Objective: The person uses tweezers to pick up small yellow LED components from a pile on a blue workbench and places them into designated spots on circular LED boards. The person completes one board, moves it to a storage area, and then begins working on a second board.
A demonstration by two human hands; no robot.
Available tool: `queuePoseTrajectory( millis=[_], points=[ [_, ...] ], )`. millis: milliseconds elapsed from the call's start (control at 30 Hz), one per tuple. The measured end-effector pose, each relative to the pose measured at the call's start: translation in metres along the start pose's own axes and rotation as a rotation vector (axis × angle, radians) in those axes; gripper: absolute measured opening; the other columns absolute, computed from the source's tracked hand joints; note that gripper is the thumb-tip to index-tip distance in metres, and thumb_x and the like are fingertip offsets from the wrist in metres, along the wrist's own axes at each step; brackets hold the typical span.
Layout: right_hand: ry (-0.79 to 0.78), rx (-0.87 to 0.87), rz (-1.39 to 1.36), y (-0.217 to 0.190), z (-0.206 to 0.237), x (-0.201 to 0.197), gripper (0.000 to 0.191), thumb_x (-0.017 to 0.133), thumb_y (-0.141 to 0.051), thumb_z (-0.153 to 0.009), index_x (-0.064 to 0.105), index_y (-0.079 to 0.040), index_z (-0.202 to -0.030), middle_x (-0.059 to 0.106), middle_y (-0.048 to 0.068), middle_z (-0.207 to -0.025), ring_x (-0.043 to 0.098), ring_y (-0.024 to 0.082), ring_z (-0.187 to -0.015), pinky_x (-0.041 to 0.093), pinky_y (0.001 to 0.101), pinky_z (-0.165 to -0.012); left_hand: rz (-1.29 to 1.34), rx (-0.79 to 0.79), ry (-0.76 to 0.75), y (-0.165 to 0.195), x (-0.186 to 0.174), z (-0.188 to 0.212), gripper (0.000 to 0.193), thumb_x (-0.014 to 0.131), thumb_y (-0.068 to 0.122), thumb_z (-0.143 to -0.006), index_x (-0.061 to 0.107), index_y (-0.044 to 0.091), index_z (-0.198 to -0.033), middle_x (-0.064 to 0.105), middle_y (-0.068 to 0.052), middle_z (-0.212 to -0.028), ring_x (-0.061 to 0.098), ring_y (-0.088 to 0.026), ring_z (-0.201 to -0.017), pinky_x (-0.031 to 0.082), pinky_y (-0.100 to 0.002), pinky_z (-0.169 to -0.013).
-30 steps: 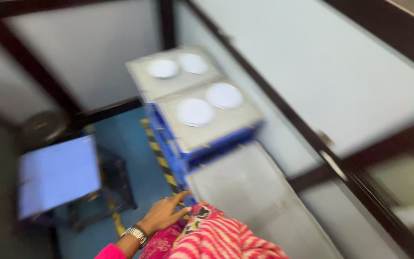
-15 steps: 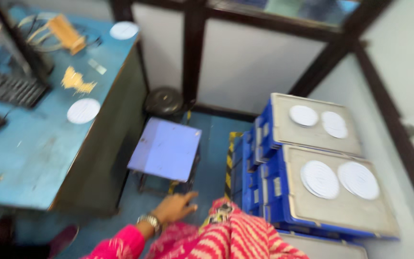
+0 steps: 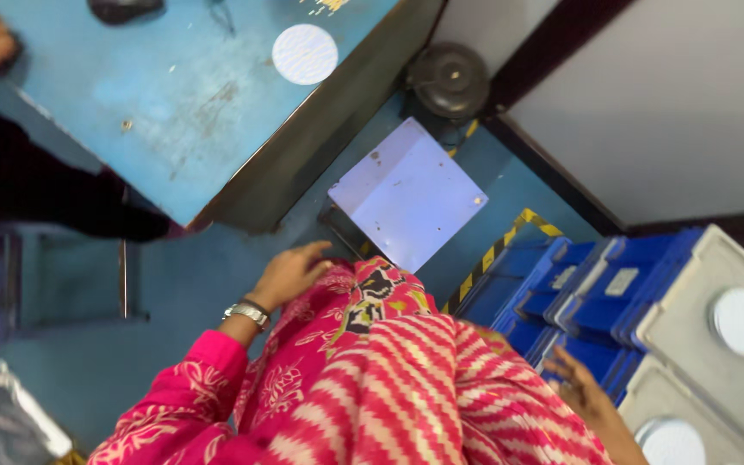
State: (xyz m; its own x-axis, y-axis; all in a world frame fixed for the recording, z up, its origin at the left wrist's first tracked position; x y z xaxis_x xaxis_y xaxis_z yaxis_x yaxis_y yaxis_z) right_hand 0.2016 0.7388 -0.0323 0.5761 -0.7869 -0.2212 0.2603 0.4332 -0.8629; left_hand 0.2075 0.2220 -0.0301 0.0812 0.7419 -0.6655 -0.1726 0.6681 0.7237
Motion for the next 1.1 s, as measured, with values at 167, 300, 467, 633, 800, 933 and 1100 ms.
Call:
queuePoseTrajectory(
  millis=[167,300,467,633,800,933,1100],
  points=[
    [0.079,0.059,0.465,-0.09,-0.125,-0.038,0.065,0.067,-0.025,-0.091,0.048,-0.013,-0.152,0.065,0.015,-0.137,0.063,0.026,-0.125,0.048,0.0371,-0.103,-0.02,-0.088,0.439,-0.008,-0.041,-0.014,0.037,0.068,0.03,-0.094,0.067,0.009,-0.124,0.071,-0.016,-0.122,0.063,-0.037,-0.114,0.048,-0.046,-0.101],
    [-0.172,-0.238,0.706,-0.183,-0.242,-0.002,0.058,0.068,-0.025,-0.093,0.052,-0.008,-0.146,0.064,0.016,-0.138,0.064,0.025,-0.12,0.05,0.0369,-0.098,-0.023,-0.15,0.808,0.018,-0.065,-0.052,0.038,0.072,0.025,-0.098,0.065,0.005,-0.13,0.066,-0.018,-0.132,0.055,-0.038,-0.128,0.04,-0.048,-0.111],
    [-0.539,-0.334,0.224,-0.256,-0.362,0.088,0.049,0.067,-0.019,-0.101,0.055,-0.006,-0.147,0.069,0.014,-0.127,0.065,0.02,-0.113,0.052,0.0329,-0.098,0.449,-0.239,1.026,0.033,-0.068,-0.11,0.047,0.076,0.019,-0.095,0.062,0.01,-0.139,0.069,-0.009,-0.125,0.066,-0.013,-0.102,0.056,-0.026,-0.074],
    [-0.496,0.026,-0.46,-0.313,-0.453,0.175,0.047,0.059,-0.01,-0.099,0.047,-0.009,-0.145,0.068,0.01,-0.123,0.068,0.022,-0.106,0.058,0.0354,-0.088,0.875,-0.417,1.074,0.01,-0.085,-0.124,0.054,0.072,0.029,-0.098,0.054,0.012,-0.145,0.069,-0.008,-0.119,0.065,-0.009,-0.086,0.049,-0.023,-0.061],
    [-0.331,0.059,-0.435,-0.358,-0.498,0.215,0.02,0.056,-0.015,-0.1,0.054,-0.015,-0.12,0.071,0.007,-0.1,0.069,0.016,-0.083,0.057,0.0307,-0.071,1.216,-0.538,1.019,-0.027,-0.111,-0.138,0.061,0.061,0.042,-0.098,0.044,0.013,-0.148,0.067,-0.011,-0.118,0.069,-0.012,-0.071,0.05,-0.023,-0.05],
    [-0.322,-0.076,-0.321,-0.378,-0.509,0.233,0.009,0.053,-0.009,-0.095,0.049,-0.015,-0.09,0.061,0.002,-0.079,0.064,0.014,-0.07,0.047,0.03,-0.056,1.35,-0.519,0.963,-0.048,-0.125,-0.165,0.062,0.057,0.047,-0.099,0.041,0.013,-0.149,0.066,-0.014,-0.118,0.069,-0.013,-0.066,0.047,-0.023,-0.047],
    [-0.142,0.009,-0.123,-0.368,-0.514,0.239,0.047,0.058,-0.017,-0.094,0.043,-0.01,-0.139,0.074,0.006,-0.098,0.064,0.012,-0.081,0.051,0.0281,-0.071,1.358,-0.506,0.842,-0.066,-0.142,-0.191,0.063,0.054,0.048,-0.099,0.041,0.013,-0.149,0.069,-0.015,-0.117,0.068,-0.012,-0.064,0.043,-0.022,-0.044]
  ],
)
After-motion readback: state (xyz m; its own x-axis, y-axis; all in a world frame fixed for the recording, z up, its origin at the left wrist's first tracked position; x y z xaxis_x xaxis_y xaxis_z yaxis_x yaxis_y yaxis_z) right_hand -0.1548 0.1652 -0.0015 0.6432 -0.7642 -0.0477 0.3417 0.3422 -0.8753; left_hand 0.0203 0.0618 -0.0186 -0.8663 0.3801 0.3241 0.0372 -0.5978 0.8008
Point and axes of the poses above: each hand's wrist, its own z-axis away from the middle knuckle, its own x-axis out of the palm, y = z × x, the point moved 9 cm from there along -z, towards the middle knuckle
